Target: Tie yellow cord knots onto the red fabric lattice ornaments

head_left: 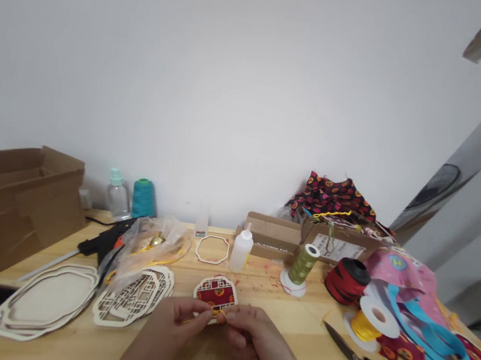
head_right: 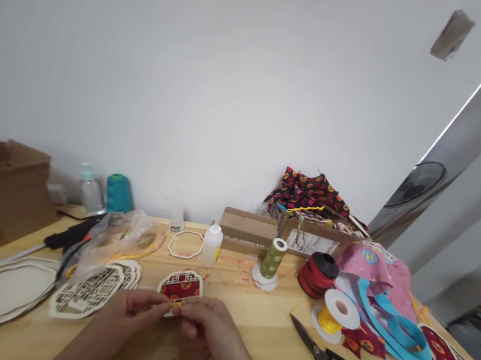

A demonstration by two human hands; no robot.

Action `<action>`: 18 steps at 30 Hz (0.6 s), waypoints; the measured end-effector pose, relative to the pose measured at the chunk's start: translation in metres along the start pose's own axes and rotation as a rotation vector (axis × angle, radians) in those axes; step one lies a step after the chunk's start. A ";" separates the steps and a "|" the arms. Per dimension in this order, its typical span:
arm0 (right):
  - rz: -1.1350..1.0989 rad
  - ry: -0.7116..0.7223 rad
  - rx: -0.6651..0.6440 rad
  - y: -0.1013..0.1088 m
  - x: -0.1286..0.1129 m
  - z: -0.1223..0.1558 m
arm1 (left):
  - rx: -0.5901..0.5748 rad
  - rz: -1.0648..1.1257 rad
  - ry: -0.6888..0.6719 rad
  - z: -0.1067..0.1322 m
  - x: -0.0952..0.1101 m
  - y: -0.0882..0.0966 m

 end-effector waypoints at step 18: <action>1.209 0.563 0.034 -0.010 -0.001 0.006 | -0.253 0.341 0.152 0.007 0.003 -0.008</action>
Point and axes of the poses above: each hand's wrist, its own z-axis away from the middle knuckle, its own y-axis out of the back of the hand, x = y × z, the point moved 2 cm from there along -z, towards the middle knuckle, and after that the axes turned 11 degrees about y, right-handed, at the moved point
